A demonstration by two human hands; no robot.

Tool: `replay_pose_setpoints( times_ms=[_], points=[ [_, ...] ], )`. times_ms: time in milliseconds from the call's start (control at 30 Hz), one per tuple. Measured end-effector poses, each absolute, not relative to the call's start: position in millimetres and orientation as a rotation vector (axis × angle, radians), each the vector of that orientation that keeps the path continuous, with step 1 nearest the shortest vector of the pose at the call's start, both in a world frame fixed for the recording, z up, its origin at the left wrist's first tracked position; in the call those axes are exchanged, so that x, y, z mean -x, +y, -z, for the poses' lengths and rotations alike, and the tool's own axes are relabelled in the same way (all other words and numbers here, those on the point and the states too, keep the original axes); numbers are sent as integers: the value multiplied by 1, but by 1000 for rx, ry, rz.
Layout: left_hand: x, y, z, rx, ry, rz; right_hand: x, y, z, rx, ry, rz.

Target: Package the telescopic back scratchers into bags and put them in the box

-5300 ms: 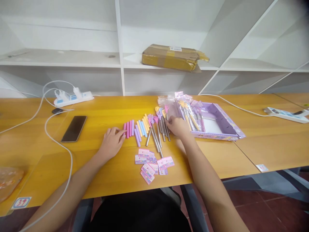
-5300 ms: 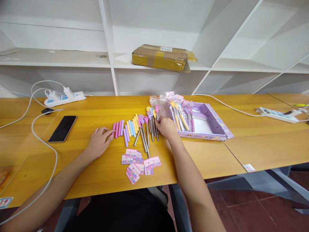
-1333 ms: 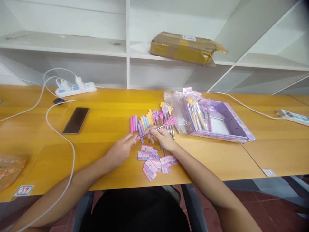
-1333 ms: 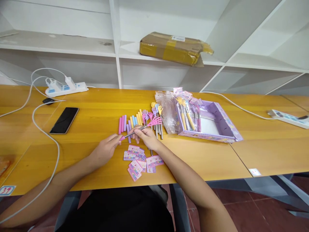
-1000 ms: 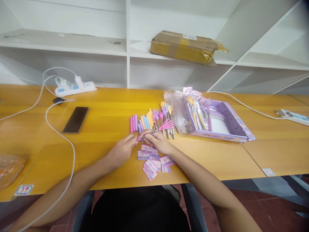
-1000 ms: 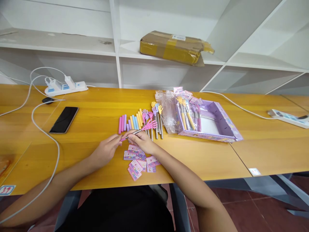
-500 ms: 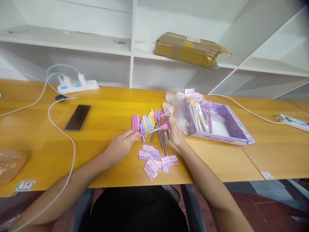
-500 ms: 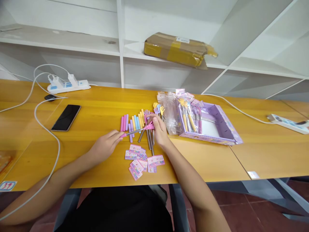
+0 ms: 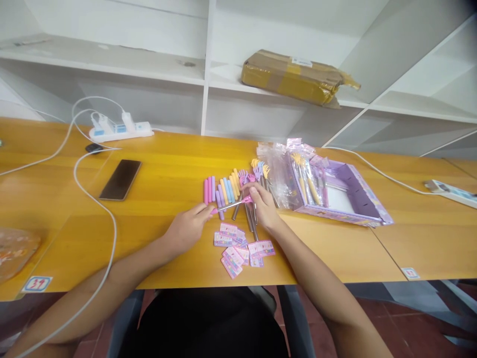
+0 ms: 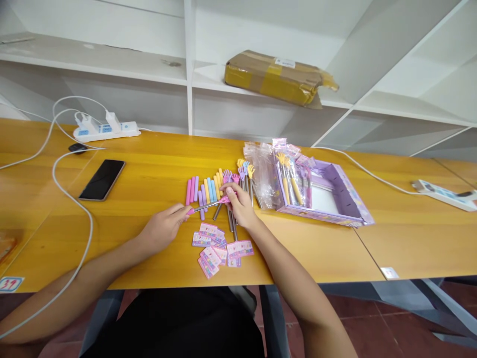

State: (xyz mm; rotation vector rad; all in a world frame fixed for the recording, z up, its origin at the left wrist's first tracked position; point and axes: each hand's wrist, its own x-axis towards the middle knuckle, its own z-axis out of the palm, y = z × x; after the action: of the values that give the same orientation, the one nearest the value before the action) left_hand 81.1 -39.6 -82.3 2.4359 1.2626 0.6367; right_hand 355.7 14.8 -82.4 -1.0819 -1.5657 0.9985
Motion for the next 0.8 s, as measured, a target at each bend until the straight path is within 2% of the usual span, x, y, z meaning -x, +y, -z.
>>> replay_pose_setpoints(
  times_ms=[800],
  points=[
    [-86, -47, 86, -2435, 1252, -678, -334, 5, 84, 1076, -1600, -1209]
  ],
)
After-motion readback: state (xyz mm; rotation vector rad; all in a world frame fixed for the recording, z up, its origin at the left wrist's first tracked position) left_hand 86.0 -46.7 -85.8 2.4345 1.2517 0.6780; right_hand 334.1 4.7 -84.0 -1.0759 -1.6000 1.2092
